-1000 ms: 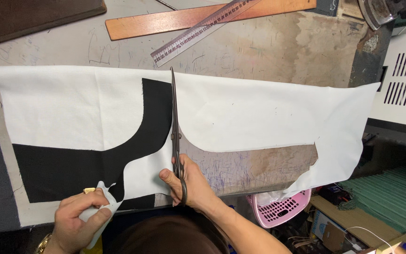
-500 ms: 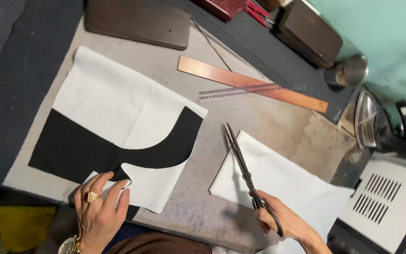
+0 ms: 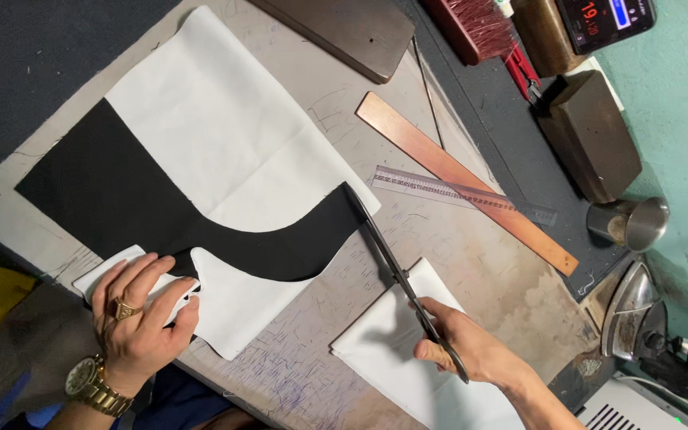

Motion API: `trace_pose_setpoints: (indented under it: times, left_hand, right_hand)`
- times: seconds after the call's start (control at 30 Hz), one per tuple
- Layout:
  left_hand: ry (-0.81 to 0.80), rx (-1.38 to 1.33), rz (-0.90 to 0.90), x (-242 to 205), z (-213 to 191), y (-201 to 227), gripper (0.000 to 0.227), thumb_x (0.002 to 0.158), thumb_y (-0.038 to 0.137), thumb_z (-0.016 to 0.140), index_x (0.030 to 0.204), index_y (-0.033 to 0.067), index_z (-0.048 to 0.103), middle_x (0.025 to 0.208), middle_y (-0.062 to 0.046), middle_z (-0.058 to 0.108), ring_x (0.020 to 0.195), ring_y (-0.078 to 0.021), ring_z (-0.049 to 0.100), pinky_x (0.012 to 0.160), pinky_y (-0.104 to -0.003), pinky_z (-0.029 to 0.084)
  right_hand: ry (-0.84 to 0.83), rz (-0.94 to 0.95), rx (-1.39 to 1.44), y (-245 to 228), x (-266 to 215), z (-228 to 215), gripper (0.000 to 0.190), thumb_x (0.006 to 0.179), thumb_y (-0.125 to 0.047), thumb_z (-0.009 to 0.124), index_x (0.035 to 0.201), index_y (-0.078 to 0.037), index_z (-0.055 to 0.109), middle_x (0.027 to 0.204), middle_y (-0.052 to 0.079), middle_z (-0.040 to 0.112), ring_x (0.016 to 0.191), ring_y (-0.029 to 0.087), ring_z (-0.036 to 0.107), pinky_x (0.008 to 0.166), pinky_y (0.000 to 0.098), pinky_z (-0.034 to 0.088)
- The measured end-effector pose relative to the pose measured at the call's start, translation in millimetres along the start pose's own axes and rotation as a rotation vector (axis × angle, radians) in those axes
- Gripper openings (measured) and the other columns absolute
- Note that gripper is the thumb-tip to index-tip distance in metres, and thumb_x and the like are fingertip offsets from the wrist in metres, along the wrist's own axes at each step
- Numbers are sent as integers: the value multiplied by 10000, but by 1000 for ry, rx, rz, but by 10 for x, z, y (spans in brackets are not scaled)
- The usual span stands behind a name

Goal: The person cuts a piece of black fabric following a pattern using shears and then overlays it onto a piece of white fabric.

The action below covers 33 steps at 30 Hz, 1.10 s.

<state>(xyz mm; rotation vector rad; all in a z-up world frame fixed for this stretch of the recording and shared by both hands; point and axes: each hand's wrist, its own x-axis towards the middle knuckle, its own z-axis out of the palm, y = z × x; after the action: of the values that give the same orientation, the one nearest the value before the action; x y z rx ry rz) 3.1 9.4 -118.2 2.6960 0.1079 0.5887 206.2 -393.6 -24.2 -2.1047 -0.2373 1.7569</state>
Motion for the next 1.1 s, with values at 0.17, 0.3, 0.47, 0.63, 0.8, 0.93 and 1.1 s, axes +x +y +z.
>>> trace_pose_setpoints:
  times: [0.17,0.3,0.47,0.63,0.8,0.93,1.1]
  left_hand:
    - [4,-3,1,-4,-7,-6,182,982,219,611,1022,101,743,1211,-167,704,1130,-370,681,1053,-532,465]
    - [28,-8,13,-5,21,-15,185,981,215,612,1002,89,746,1188,-174,716,1113,-375,691,1046,-529,463]
    - [27,-10,12,-19,27,-20,178,979,205,620,1005,87,751,1202,-174,709,1123,-374,685,1054,-534,462]
    - [-3,-2,-4,-22,13,-9,205,997,239,586,1036,102,734,1221,-163,703,1140,-365,685,1075,-528,444]
    - [32,-10,19,14,9,-8,189,985,205,607,1008,84,751,1205,-169,704,1122,-371,686,1052,-525,462]
    - [41,-18,18,9,9,-12,220,990,233,597,999,80,755,1201,-179,710,1117,-373,688,1048,-527,469]
    - [39,-11,18,0,20,-15,197,982,228,602,1006,101,751,1213,-167,710,1118,-362,688,1046,-521,467]
  right_hand:
    - [1,-73,54,-20,110,-107,722,742,-752,596,1118,-137,629,677,-46,329,627,114,286,529,331,264]
    - [30,10,-26,-115,117,-130,698,704,-771,627,1029,-155,597,690,-46,282,651,122,258,545,331,247]
    - [19,-35,10,-54,144,-126,673,738,-737,636,1081,-158,628,674,-46,324,630,118,286,535,332,265]
    - [-7,18,52,-112,143,-123,701,696,-741,635,1068,-146,617,535,-33,406,504,102,362,447,310,320]
    - [-22,92,180,-241,134,-125,649,708,-603,745,1086,-97,600,466,37,486,401,110,472,412,291,567]
    - [-26,35,203,-69,150,-121,613,723,-620,742,1033,-113,590,536,31,513,416,131,535,426,270,431]
    - [-136,60,206,11,-37,-191,289,899,-368,639,1001,-104,581,671,4,440,598,124,508,530,299,571]
